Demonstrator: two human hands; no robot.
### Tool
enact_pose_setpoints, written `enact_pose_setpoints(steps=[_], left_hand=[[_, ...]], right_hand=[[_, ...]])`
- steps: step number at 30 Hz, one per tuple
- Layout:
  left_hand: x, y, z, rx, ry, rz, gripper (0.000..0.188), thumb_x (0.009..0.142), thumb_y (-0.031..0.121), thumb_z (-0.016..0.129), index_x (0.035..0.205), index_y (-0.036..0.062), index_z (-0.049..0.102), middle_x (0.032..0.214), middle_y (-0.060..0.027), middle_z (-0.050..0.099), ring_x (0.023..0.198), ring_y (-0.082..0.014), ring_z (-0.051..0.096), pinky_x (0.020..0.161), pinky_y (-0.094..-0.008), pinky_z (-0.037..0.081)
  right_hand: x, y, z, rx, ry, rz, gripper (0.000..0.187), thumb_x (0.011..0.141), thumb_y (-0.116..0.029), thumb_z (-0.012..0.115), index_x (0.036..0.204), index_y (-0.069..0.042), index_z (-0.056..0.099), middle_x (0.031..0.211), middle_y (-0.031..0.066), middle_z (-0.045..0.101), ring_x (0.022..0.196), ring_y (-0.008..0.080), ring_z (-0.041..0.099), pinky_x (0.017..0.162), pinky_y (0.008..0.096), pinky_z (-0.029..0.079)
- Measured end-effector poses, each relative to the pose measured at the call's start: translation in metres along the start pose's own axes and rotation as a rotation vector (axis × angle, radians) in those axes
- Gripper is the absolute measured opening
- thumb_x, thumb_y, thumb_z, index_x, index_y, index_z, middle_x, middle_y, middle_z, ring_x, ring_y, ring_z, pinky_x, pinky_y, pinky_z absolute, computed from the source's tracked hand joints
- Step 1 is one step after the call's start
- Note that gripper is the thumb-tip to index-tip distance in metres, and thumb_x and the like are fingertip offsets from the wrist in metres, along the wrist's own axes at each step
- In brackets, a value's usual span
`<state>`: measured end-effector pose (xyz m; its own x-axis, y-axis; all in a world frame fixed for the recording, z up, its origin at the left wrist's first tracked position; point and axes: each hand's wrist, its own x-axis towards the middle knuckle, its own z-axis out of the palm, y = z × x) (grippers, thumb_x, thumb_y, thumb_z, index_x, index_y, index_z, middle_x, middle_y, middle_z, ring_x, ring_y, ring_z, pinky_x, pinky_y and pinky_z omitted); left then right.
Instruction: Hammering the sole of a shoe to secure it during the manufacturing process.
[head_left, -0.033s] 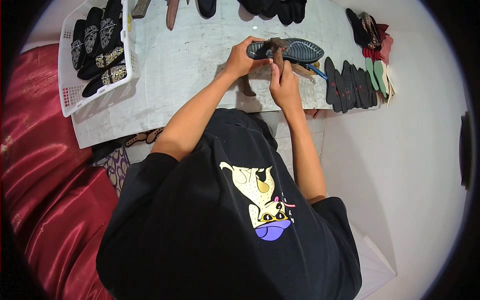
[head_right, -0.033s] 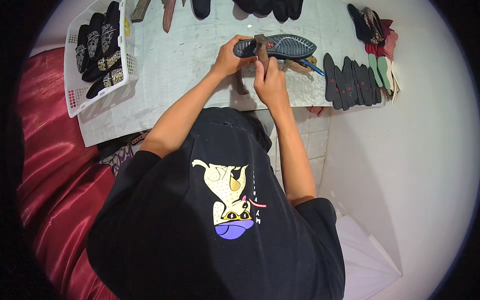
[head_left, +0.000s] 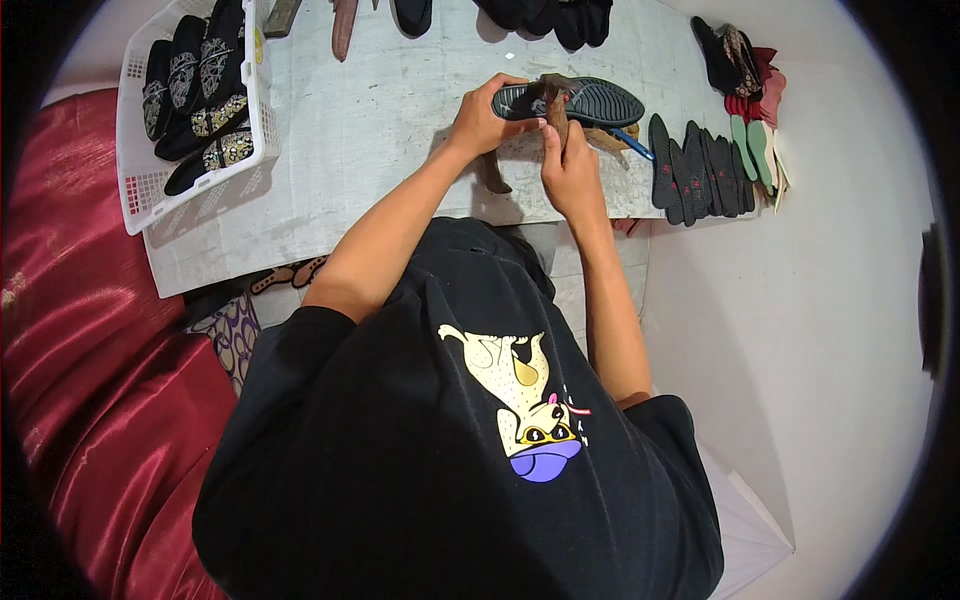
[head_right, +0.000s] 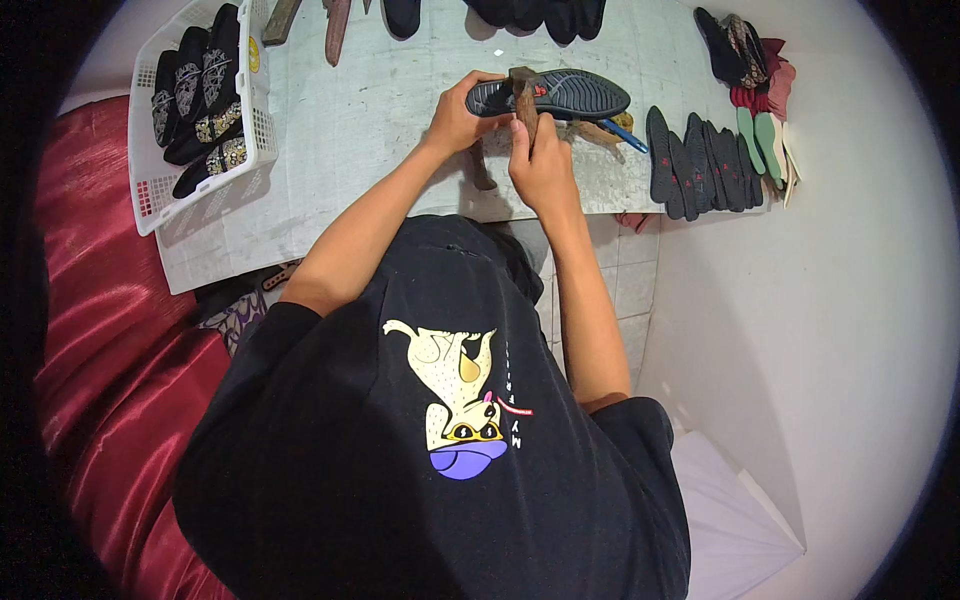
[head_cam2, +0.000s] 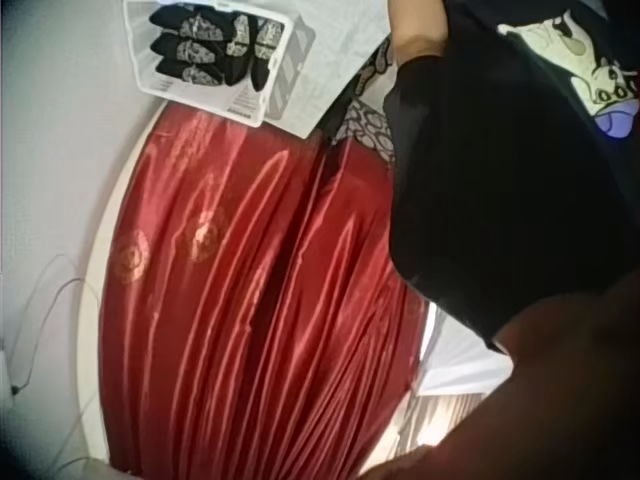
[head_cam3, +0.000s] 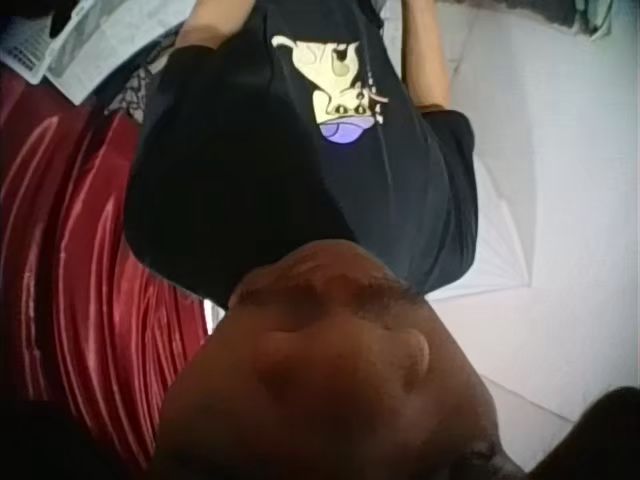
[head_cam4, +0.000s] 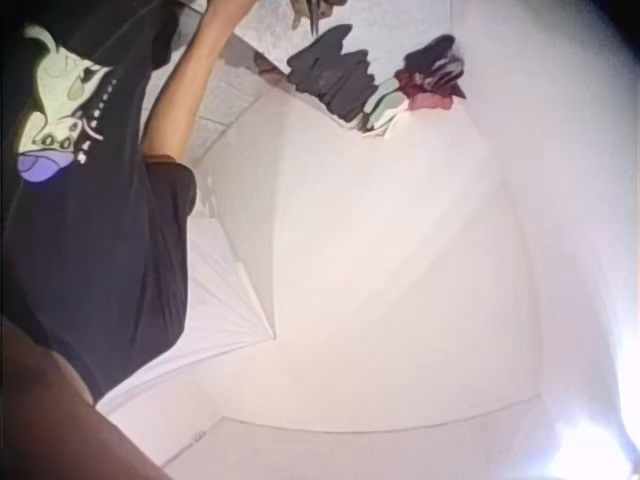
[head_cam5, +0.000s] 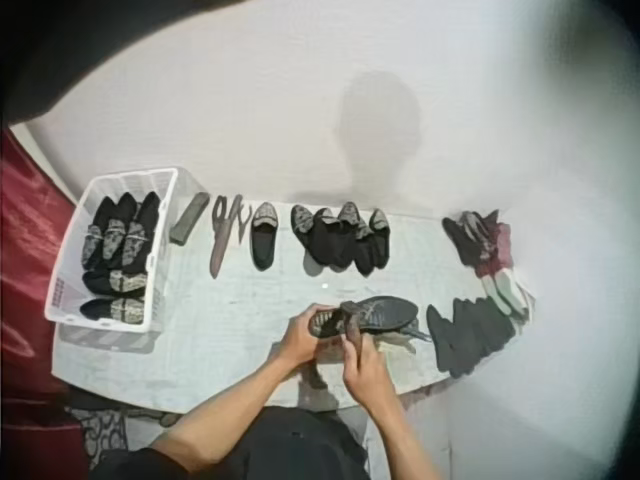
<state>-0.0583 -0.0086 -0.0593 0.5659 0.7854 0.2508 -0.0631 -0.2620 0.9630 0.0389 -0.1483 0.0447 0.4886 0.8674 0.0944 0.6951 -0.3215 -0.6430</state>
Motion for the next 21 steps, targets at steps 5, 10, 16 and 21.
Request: enact_pose_setpoints(steps=[5,10,16,21], left_hand=[[-0.004,0.002,0.002,0.019,0.023,0.001,0.071,0.066,0.041,0.101,0.121,0.0074,0.07,0.105,-0.0119,0.08,0.099,-0.0262,0.078,0.089,-0.037,0.06],[-0.007,0.007,0.004,-0.016,-0.013,-0.09,0.069,0.068,0.043,0.1,0.12,0.0077,0.071,0.105,-0.0117,0.079,0.098,-0.0238,0.078,0.089,-0.0365,0.06],[-0.005,0.003,-0.002,-0.002,-0.028,-0.068,0.072,0.071,0.039,0.1,0.127,0.0073,0.069,0.109,-0.0098,0.079,0.102,-0.0191,0.076,0.092,-0.0346,0.058],[-0.005,0.004,0.001,0.026,-0.016,-0.067,0.072,0.068,0.045,0.1,0.122,0.0091,0.069,0.105,-0.0108,0.08,0.097,-0.0234,0.078,0.089,-0.0364,0.06]], right_hand=[[0.008,-0.012,-0.025,0.052,-0.11,0.177,0.036,0.109,-0.034,0.056,0.103,0.002,0.058,0.077,0.0295,0.064,0.076,0.0509,0.066,0.067,0.0553,0.049],[-0.019,-0.024,-0.017,0.108,0.11,-0.031,0.039,0.111,-0.033,0.054,0.097,0.003,0.056,0.071,0.025,0.06,0.064,0.0423,0.064,0.059,0.0513,0.045],[-0.021,-0.038,-0.019,0.049,-0.09,0.176,0.027,0.109,-0.025,0.055,0.105,0.002,0.056,0.074,0.0273,0.062,0.069,0.0491,0.064,0.061,0.0515,0.047],[-0.029,-0.025,-0.014,0.052,0.028,0.117,0.027,0.107,-0.025,0.058,0.101,0.001,0.056,0.071,0.0275,0.064,0.074,0.0515,0.068,0.062,0.0541,0.049]])
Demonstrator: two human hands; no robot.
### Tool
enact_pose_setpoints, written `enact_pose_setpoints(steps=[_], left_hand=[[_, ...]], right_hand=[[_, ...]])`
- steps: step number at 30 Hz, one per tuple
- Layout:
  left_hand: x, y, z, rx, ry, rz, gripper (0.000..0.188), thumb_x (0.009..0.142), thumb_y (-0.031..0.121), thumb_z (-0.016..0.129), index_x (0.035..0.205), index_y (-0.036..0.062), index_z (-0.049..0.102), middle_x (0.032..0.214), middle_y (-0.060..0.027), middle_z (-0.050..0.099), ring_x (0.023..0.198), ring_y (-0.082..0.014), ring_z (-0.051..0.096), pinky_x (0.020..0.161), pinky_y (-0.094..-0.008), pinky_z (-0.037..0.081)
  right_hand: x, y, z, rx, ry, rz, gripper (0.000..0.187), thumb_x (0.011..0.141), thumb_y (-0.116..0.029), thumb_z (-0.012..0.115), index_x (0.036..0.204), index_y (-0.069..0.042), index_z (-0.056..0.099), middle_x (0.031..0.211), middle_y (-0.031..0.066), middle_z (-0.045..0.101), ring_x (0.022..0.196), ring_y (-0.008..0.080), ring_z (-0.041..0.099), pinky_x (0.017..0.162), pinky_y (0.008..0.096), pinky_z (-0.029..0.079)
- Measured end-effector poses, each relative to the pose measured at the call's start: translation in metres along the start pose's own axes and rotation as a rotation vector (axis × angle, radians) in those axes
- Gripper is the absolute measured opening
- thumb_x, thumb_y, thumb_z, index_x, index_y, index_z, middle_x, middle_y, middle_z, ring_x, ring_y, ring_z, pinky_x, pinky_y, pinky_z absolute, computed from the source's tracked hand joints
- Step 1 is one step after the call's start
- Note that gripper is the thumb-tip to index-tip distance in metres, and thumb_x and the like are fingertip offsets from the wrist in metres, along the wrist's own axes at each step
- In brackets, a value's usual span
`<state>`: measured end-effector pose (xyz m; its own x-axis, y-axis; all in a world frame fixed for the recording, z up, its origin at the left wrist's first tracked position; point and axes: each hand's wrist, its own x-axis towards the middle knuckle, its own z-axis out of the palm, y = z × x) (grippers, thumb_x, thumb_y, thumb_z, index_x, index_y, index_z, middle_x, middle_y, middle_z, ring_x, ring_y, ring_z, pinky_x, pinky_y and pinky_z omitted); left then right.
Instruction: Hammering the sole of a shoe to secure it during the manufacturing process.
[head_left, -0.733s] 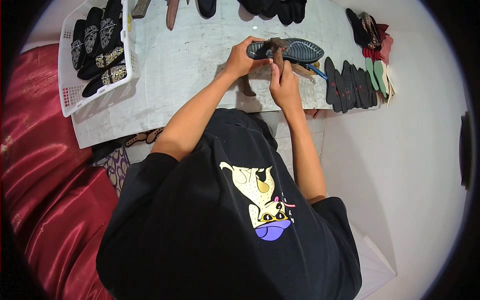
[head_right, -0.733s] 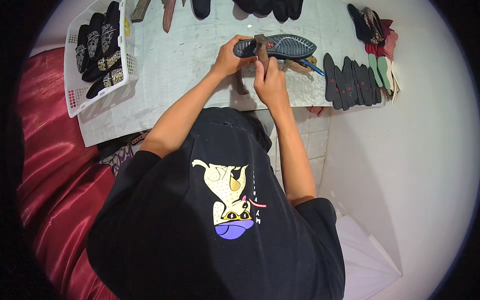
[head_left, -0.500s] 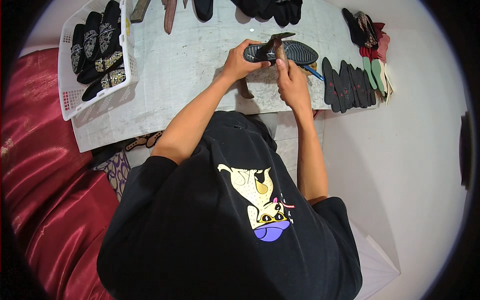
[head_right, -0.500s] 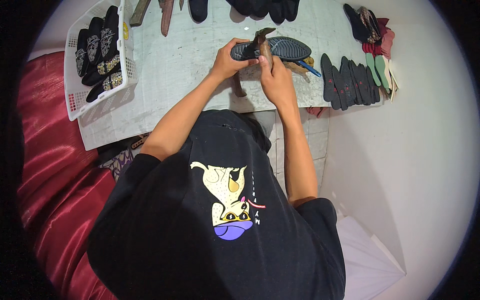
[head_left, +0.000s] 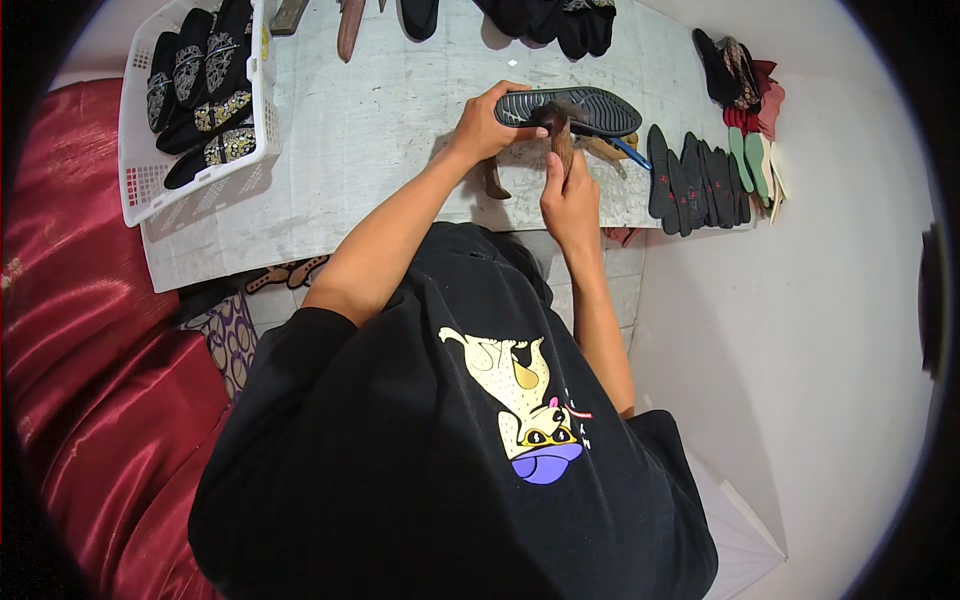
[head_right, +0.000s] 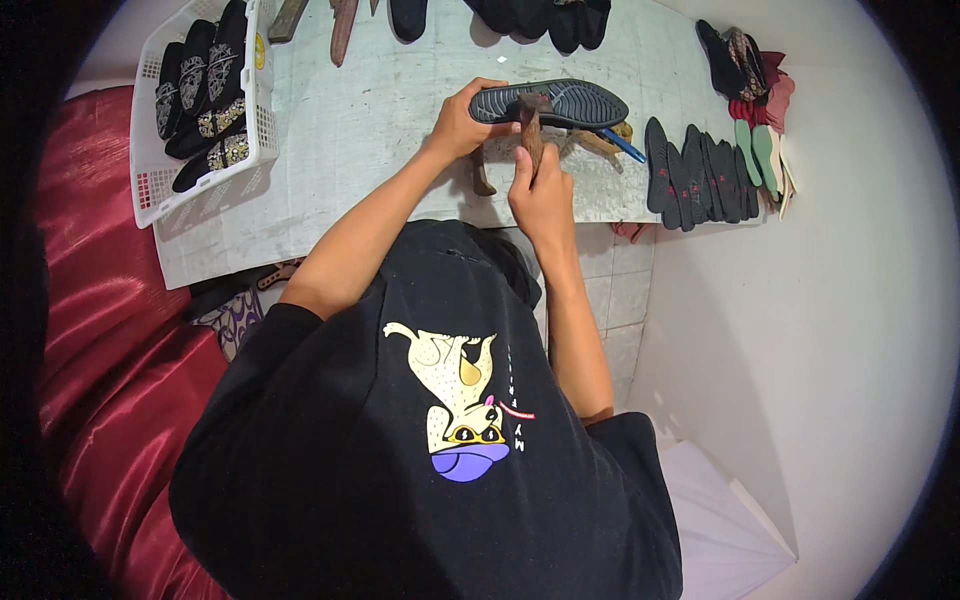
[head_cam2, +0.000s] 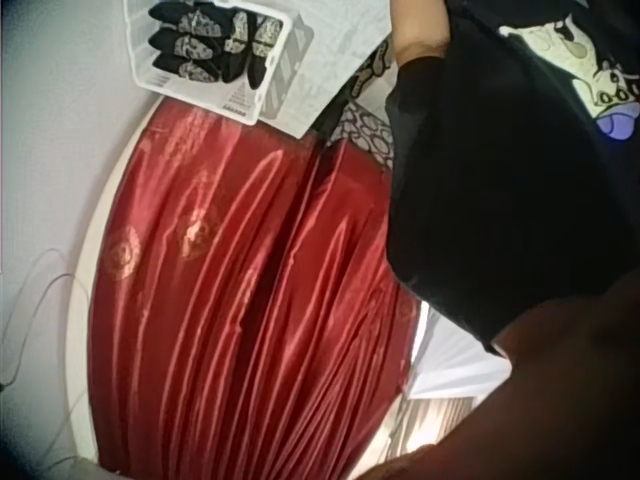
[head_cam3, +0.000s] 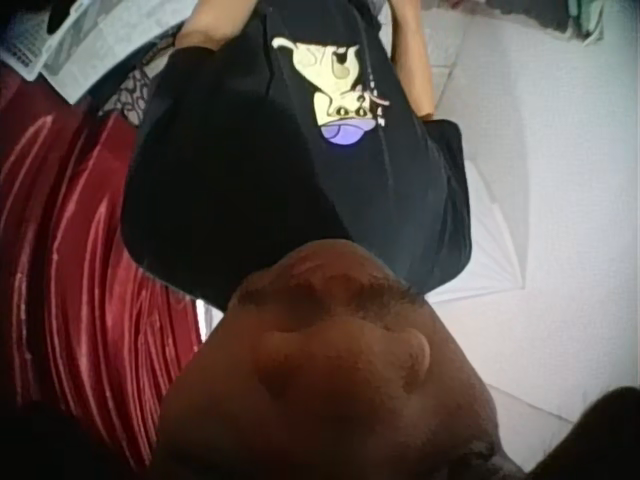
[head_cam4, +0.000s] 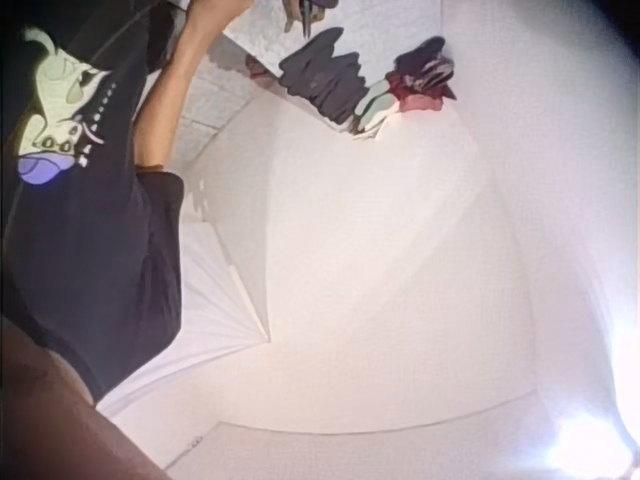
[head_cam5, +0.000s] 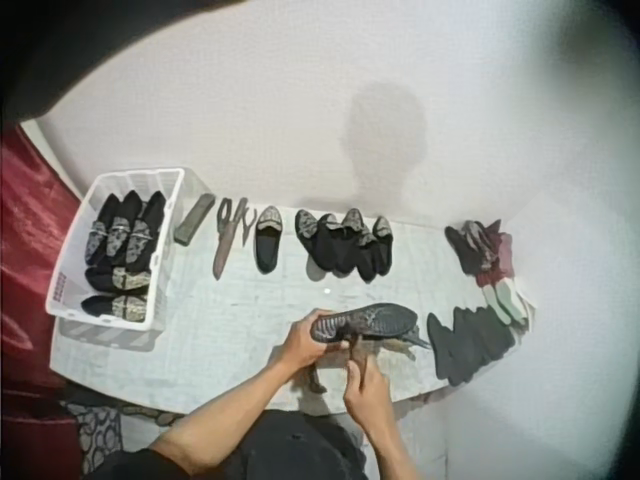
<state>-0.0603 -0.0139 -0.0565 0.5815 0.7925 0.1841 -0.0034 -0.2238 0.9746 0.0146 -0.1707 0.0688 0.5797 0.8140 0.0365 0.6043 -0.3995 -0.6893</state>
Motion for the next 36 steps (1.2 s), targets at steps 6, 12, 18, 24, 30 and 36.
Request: enact_pose_setpoints(steps=[6,12,18,24,30,36], left_hand=[[-0.001,0.001,0.0,-0.01,-0.009,-0.011,0.074,0.068,0.041,0.101,0.126,0.0079,0.069,0.107,-0.0102,0.079,0.099,-0.0199,0.077,0.089,-0.0344,0.059],[-0.004,-0.002,0.0,-0.04,-0.007,0.006,0.071,0.069,0.038,0.1,0.125,0.0089,0.069,0.107,-0.0099,0.08,0.099,-0.0209,0.077,0.09,-0.0351,0.059],[-0.004,-0.001,0.0,-0.049,-0.001,0.019,0.063,0.073,0.019,0.095,0.129,0.0087,0.068,0.114,-0.0121,0.079,0.104,-0.0229,0.077,0.091,-0.0354,0.059],[-0.003,-0.005,0.001,-0.089,0.008,0.02,0.065,0.073,0.025,0.097,0.128,0.0075,0.068,0.111,-0.0129,0.079,0.101,-0.0244,0.078,0.089,-0.0351,0.059],[-0.001,0.002,-0.002,-0.088,-0.013,-0.079,0.069,0.072,0.028,0.097,0.131,0.0086,0.068,0.113,-0.0104,0.079,0.103,-0.0206,0.076,0.092,-0.0347,0.058],[-0.005,0.002,-0.001,-0.115,-0.019,-0.093,0.064,0.072,0.025,0.096,0.128,0.0092,0.069,0.11,-0.012,0.08,0.099,-0.0188,0.076,0.089,-0.0341,0.058]], right_hand=[[-0.013,0.007,0.003,0.004,0.044,-0.038,0.023,0.107,-0.021,0.059,0.102,0.001,0.054,0.071,0.0273,0.064,0.07,0.0532,0.065,0.059,0.0555,0.047],[-0.025,-0.004,0.004,-0.021,0.044,-0.085,0.024,0.106,-0.02,0.061,0.099,0.001,0.054,0.069,0.0283,0.063,0.067,0.0524,0.066,0.056,0.0521,0.047],[-0.024,-0.011,0.015,0.019,0.001,-0.029,0.026,0.106,-0.022,0.062,0.098,0.002,0.053,0.068,0.028,0.062,0.066,0.0515,0.065,0.056,0.0506,0.047],[-0.018,-0.008,0.014,0.02,-0.033,-0.032,0.026,0.106,-0.022,0.062,0.099,0.001,0.053,0.067,0.0266,0.062,0.064,0.0505,0.066,0.055,0.0498,0.047],[-0.017,-0.015,0.011,0.009,-0.078,-0.008,0.023,0.106,-0.02,0.061,0.099,0.001,0.053,0.065,0.0248,0.062,0.061,0.0457,0.067,0.054,0.0472,0.048],[-0.016,-0.011,0.018,0.037,-0.105,0.0,0.029,0.108,-0.027,0.06,0.096,-0.001,0.054,0.065,0.0221,0.057,0.056,0.0448,0.06,0.053,0.0478,0.042]])
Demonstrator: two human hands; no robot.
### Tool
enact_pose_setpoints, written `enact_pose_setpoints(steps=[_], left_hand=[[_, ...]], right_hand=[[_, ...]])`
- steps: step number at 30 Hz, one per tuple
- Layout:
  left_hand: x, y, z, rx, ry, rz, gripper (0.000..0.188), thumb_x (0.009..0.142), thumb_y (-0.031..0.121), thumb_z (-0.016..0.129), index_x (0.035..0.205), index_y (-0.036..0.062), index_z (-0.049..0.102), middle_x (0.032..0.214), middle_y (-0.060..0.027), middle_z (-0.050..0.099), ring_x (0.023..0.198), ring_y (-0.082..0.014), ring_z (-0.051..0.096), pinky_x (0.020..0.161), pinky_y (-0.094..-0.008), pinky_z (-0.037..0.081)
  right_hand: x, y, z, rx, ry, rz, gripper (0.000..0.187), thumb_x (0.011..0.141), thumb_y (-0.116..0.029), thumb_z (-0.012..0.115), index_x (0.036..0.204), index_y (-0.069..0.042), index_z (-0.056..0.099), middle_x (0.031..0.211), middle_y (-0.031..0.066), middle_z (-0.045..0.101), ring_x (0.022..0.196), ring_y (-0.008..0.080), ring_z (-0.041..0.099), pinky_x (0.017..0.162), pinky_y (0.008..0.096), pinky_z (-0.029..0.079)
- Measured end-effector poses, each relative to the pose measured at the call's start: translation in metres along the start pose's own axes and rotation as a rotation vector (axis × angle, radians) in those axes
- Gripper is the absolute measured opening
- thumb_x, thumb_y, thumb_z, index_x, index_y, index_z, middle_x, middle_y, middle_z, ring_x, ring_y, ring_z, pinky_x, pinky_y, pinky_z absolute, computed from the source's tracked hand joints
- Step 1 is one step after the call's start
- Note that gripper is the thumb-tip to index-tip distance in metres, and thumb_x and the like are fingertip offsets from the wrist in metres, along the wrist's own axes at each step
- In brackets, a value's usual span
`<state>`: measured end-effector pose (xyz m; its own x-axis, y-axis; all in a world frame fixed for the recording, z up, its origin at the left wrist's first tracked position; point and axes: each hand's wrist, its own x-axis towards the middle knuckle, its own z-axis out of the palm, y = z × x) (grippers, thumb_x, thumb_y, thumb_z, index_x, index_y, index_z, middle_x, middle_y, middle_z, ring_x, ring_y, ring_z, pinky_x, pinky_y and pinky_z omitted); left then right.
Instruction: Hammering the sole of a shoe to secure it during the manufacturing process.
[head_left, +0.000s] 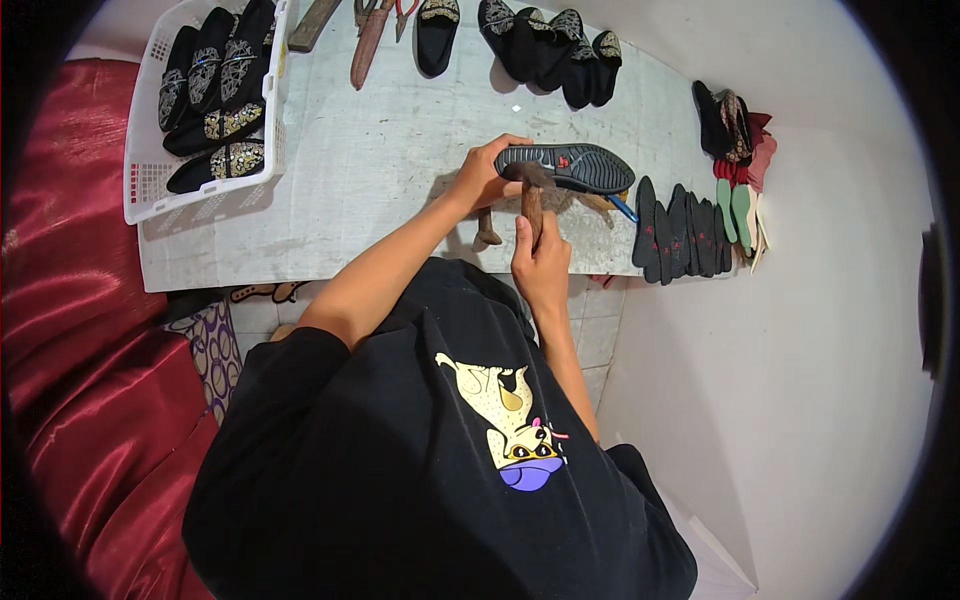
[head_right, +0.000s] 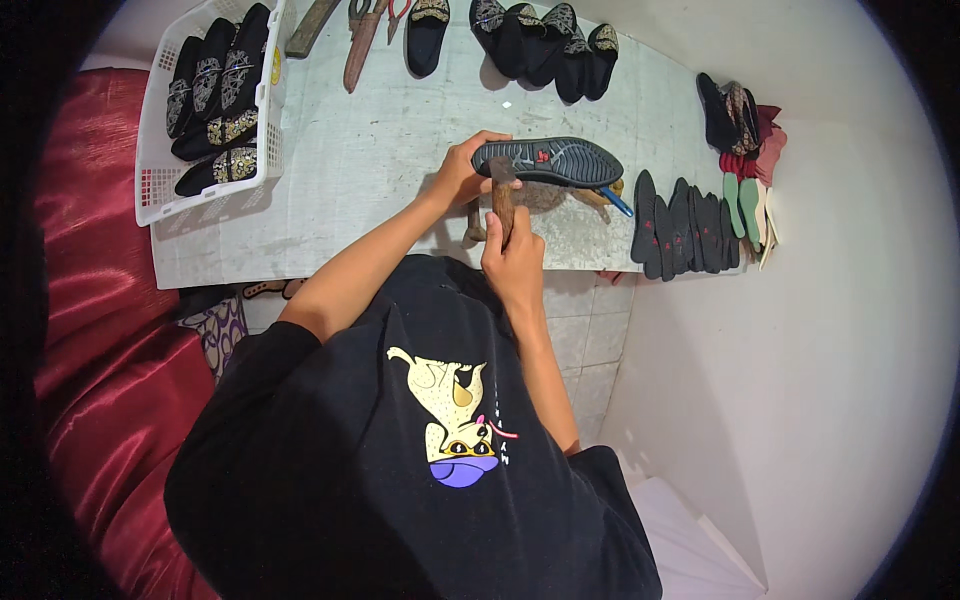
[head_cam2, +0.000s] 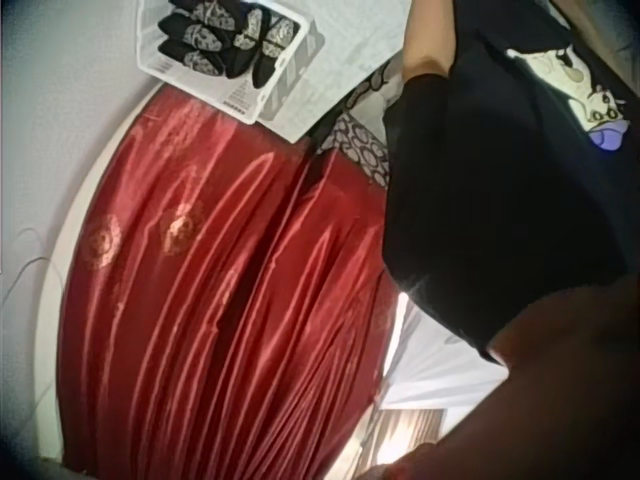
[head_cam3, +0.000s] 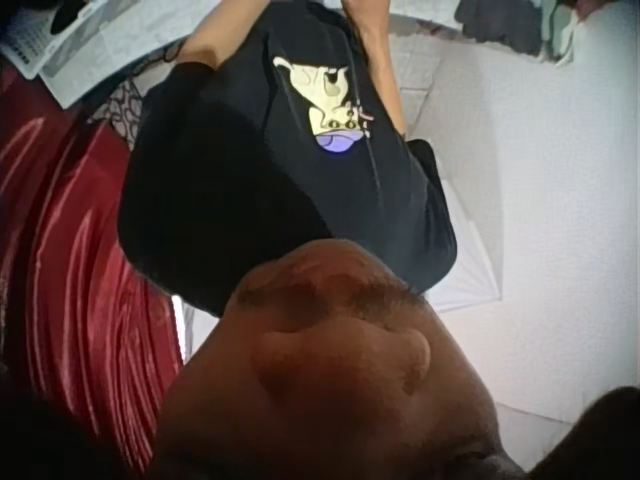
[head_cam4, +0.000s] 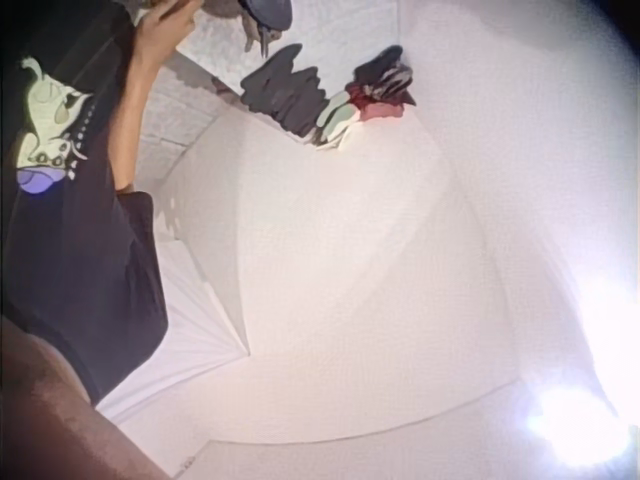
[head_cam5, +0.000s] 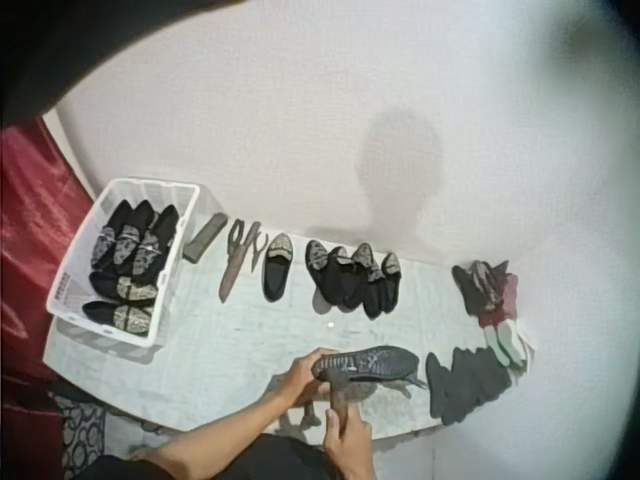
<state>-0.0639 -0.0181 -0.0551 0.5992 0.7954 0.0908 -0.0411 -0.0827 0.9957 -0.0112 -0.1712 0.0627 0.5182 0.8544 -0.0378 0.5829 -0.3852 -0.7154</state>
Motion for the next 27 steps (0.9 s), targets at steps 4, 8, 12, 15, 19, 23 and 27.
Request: enact_pose_setpoints(steps=[4,8,12,15,19,23,27], left_hand=[[0.001,-0.004,0.002,-0.057,0.002,-0.046,0.07,0.07,0.025,0.098,0.131,0.007,0.069,0.111,-0.0086,0.079,0.099,-0.0145,0.072,0.091,-0.0315,0.056],[-0.002,-0.005,0.005,-0.143,0.007,-0.042,0.068,0.071,0.025,0.097,0.131,0.007,0.07,0.109,-0.0074,0.079,0.099,-0.0142,0.072,0.091,-0.0309,0.056],[-0.003,0.004,0.003,-0.186,-0.029,-0.134,0.069,0.071,0.026,0.097,0.132,0.0072,0.07,0.111,-0.0065,0.079,0.1,-0.0134,0.071,0.093,-0.0299,0.055],[-0.004,0.004,0.0,-0.167,-0.003,-0.056,0.07,0.071,0.027,0.098,0.131,0.0061,0.069,0.114,-0.0067,0.078,0.102,-0.0137,0.072,0.094,-0.0299,0.056],[-0.004,0.0,0.004,-0.157,-0.008,-0.064,0.077,0.071,0.026,0.099,0.137,0.0055,0.065,0.117,-0.007,0.076,0.106,-0.0128,0.068,0.097,-0.031,0.054],[-0.003,0.0,0.003,-0.131,-0.004,-0.067,0.074,0.073,0.024,0.098,0.136,0.0046,0.066,0.118,-0.0063,0.076,0.107,-0.0128,0.068,0.098,-0.0306,0.053],[-0.003,-0.004,0.005,-0.224,-0.009,-0.062,0.066,0.073,0.025,0.095,0.131,0.0064,0.068,0.116,-0.0082,0.078,0.108,-0.0164,0.072,0.098,-0.0336,0.056]], right_hand=[[0.006,0.002,0.003,0.018,0.02,-0.048,0.028,0.108,-0.026,0.059,0.097,-0.001,0.054,0.065,0.022,0.058,0.057,0.0459,0.06,0.053,0.0477,0.043],[0.008,-0.003,0.002,0.031,0.002,-0.035,0.028,0.108,-0.026,0.059,0.099,0.0,0.056,0.067,0.0223,0.06,0.058,0.0449,0.063,0.055,0.0473,0.046],[0.017,-0.005,0.003,-0.001,-0.041,-0.051,0.026,0.108,-0.025,0.059,0.103,0.001,0.058,0.068,0.0224,0.061,0.059,0.043,0.064,0.055,0.0467,0.046],[0.021,-0.01,0.005,0.022,-0.018,-0.067,0.027,0.106,-0.021,0.06,0.119,0.003,0.06,0.074,0.0302,0.066,0.073,0.0521,0.069,0.059,0.0516,0.052],[0.023,-0.003,0.004,-0.012,0.024,-0.094,0.026,0.107,-0.023,0.06,0.116,0.002,0.06,0.073,0.0269,0.064,0.068,0.0473,0.067,0.059,0.0479,0.05],[0.026,0.001,0.005,-0.035,0.005,-0.056,0.026,0.108,-0.025,0.06,0.109,0.001,0.06,0.07,0.0226,0.06,0.061,0.0436,0.062,0.057,0.0449,0.047],[0.023,-0.005,0.01,0.018,0.006,-0.093,0.032,0.105,-0.022,0.061,0.127,0.001,0.06,0.079,0.0296,0.069,0.076,0.0499,0.072,0.062,0.049,0.054]])
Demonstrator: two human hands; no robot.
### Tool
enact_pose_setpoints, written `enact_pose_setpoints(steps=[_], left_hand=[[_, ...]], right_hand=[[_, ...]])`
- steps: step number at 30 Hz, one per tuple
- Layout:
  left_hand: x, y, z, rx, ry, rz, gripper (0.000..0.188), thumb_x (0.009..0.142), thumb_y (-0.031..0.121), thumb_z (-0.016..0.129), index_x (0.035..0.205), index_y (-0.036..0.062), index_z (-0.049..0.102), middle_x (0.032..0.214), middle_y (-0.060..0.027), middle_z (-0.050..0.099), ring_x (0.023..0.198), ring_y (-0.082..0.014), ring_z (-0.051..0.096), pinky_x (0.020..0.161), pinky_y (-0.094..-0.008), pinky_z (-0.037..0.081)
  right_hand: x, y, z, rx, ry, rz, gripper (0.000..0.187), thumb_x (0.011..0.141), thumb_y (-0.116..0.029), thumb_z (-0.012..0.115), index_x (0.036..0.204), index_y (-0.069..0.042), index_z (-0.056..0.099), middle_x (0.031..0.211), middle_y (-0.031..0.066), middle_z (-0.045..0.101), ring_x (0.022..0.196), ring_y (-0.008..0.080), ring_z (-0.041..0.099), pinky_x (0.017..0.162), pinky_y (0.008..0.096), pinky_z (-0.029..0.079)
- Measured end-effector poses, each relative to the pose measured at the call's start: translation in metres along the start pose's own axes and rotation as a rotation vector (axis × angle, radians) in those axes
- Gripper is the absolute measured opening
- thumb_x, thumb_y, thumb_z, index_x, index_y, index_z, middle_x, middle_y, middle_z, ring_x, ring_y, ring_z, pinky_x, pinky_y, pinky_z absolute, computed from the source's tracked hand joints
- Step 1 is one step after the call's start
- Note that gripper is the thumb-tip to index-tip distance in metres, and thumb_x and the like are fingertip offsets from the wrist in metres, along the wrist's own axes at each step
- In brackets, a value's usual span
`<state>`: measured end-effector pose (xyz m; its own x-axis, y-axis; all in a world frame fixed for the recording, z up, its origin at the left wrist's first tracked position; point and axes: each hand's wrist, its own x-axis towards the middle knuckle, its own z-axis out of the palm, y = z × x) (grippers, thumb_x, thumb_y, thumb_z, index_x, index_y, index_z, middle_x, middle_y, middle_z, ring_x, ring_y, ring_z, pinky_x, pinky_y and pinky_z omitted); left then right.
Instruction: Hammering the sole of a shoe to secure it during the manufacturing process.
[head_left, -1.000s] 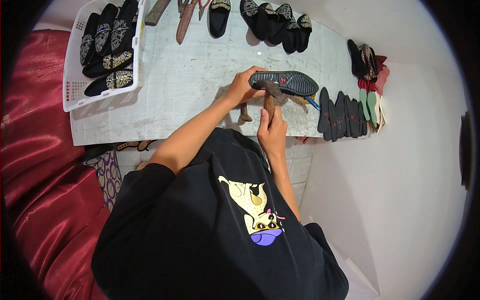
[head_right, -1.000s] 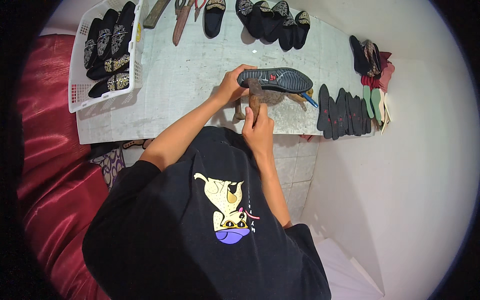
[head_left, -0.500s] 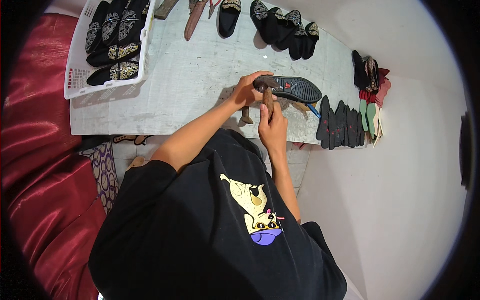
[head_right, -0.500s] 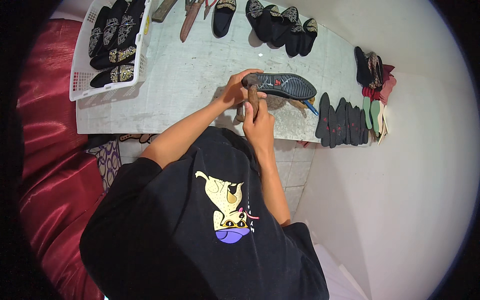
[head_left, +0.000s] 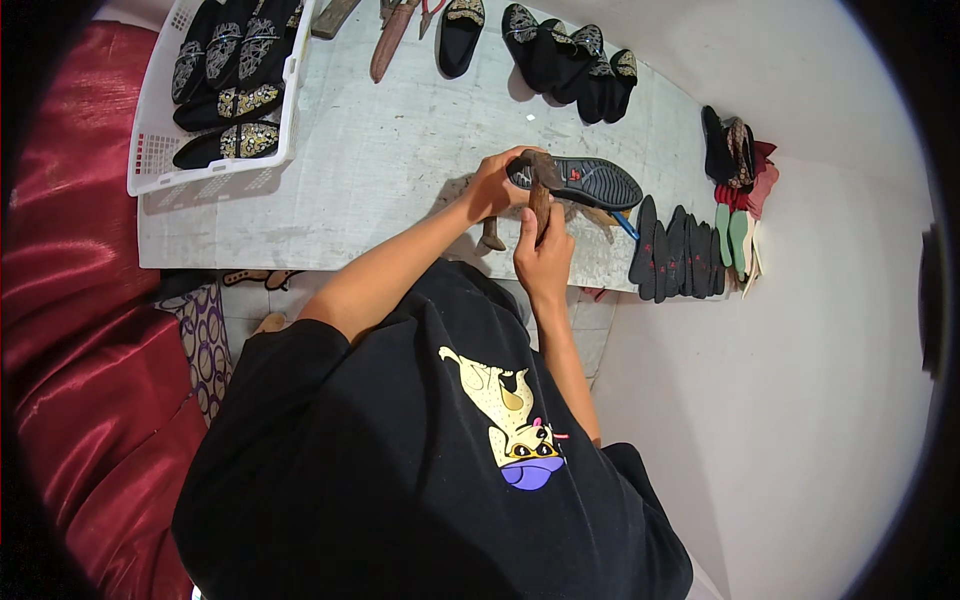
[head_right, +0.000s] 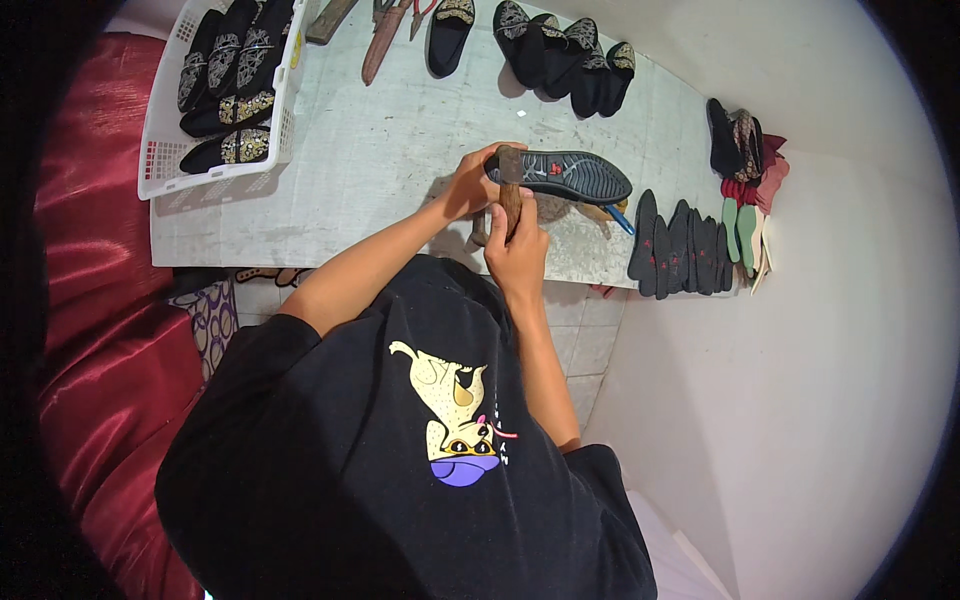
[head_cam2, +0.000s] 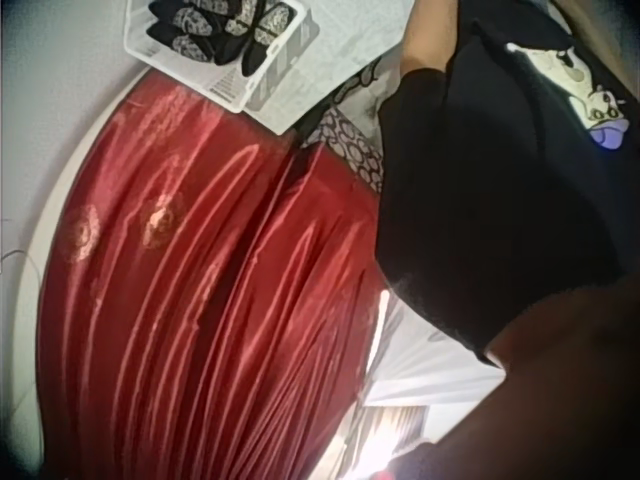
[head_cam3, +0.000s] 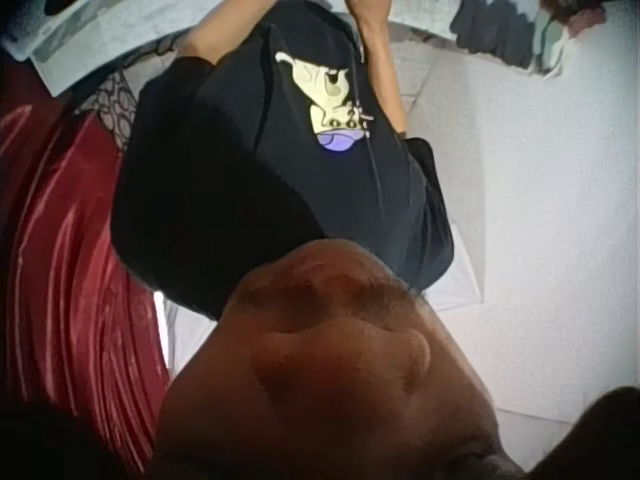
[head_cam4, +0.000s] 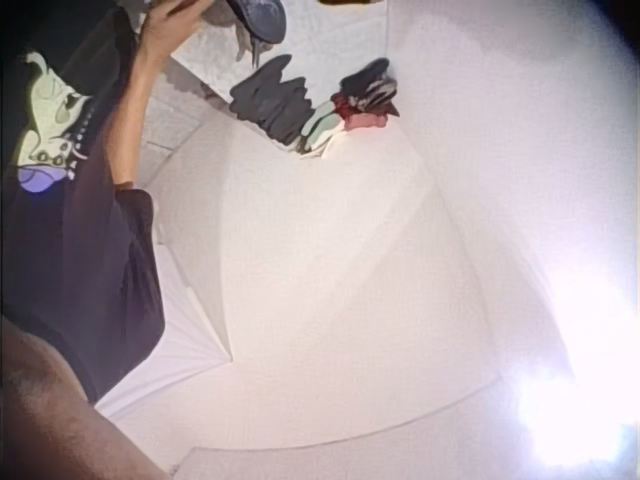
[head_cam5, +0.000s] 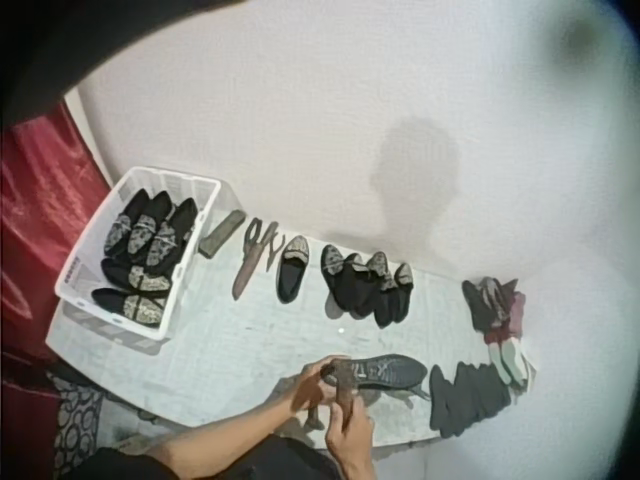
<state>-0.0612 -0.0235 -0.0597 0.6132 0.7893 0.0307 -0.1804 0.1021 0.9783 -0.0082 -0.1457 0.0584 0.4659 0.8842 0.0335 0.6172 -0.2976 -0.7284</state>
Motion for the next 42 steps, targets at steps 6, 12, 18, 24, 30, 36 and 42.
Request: enact_pose_setpoints(steps=[6,12,18,24,30,36,42], left_hand=[[0.002,-0.005,-0.003,0.045,0.004,0.062,0.068,0.075,0.02,0.095,0.135,0.0045,0.067,0.116,-0.0053,0.076,0.105,-0.0115,0.068,0.096,-0.0294,0.054],[0.0,0.0,-0.004,0.036,-0.001,0.011,0.071,0.073,0.023,0.097,0.135,0.0048,0.068,0.117,-0.0064,0.077,0.105,-0.0117,0.069,0.096,-0.0293,0.054],[-0.003,0.006,-0.003,0.125,0.016,-0.047,0.072,0.071,0.026,0.097,0.134,0.0064,0.069,0.113,-0.0087,0.079,0.101,-0.0142,0.072,0.093,-0.0306,0.055],[-0.001,0.004,-0.002,0.226,0.072,0.027,0.069,0.071,0.024,0.096,0.133,0.0087,0.07,0.115,-0.0102,0.079,0.102,-0.0164,0.075,0.093,-0.0312,0.056],[0.0,-0.005,-0.003,0.202,0.053,0.018,0.069,0.073,0.03,0.095,0.133,0.0095,0.069,0.118,-0.0119,0.079,0.108,-0.0214,0.075,0.096,-0.0343,0.057],[0.0,0.006,-0.003,0.206,0.036,0.018,0.069,0.073,0.031,0.096,0.133,0.0092,0.069,0.12,-0.0106,0.078,0.109,-0.0187,0.073,0.098,-0.0335,0.055],[-0.001,0.008,-0.002,0.223,0.031,-0.035,0.072,0.071,0.034,0.097,0.133,0.0096,0.07,0.121,-0.0097,0.077,0.111,-0.0212,0.072,0.1,-0.0347,0.054]], right_hand=[[0.001,-0.007,0.003,0.055,0.019,0.021,0.031,0.108,-0.029,0.059,0.106,0.001,0.06,0.072,0.0241,0.062,0.062,0.045,0.061,0.058,0.0467,0.047],[0.001,-0.009,-0.014,-0.026,-0.045,0.055,0.031,0.109,-0.029,0.058,0.101,0.002,0.058,0.071,0.024,0.061,0.063,0.0451,0.061,0.057,0.0487,0.044],[-0.017,-0.002,-0.017,-0.06,-0.051,0.066,0.031,0.109,-0.027,0.057,0.099,0.001,0.058,0.07,0.0239,0.06,0.063,0.047,0.06,0.058,0.0502,0.044],[-0.011,-0.003,-0.015,-0.072,-0.016,0.12,0.032,0.109,-0.029,0.058,0.098,0.001,0.058,0.07,0.0251,0.059,0.065,0.0486,0.061,0.059,0.0511,0.045],[0.002,-0.013,-0.013,-0.026,-0.011,0.106,0.032,0.108,-0.029,0.06,0.099,0.001,0.061,0.07,0.0246,0.06,0.066,0.0497,0.06,0.059,0.0497,0.045],[0.004,0.0,-0.011,-0.084,-0.002,0.031,0.033,0.106,-0.026,0.061,0.121,0.005,0.062,0.071,0.027,0.066,0.067,0.0467,0.071,0.057,0.0477,0.051],[-0.002,-0.005,-0.014,-0.038,0.01,0.044,0.033,0.107,-0.028,0.061,0.093,0.001,0.054,0.066,0.0234,0.057,0.058,0.0436,0.058,0.056,0.0468,0.043]])
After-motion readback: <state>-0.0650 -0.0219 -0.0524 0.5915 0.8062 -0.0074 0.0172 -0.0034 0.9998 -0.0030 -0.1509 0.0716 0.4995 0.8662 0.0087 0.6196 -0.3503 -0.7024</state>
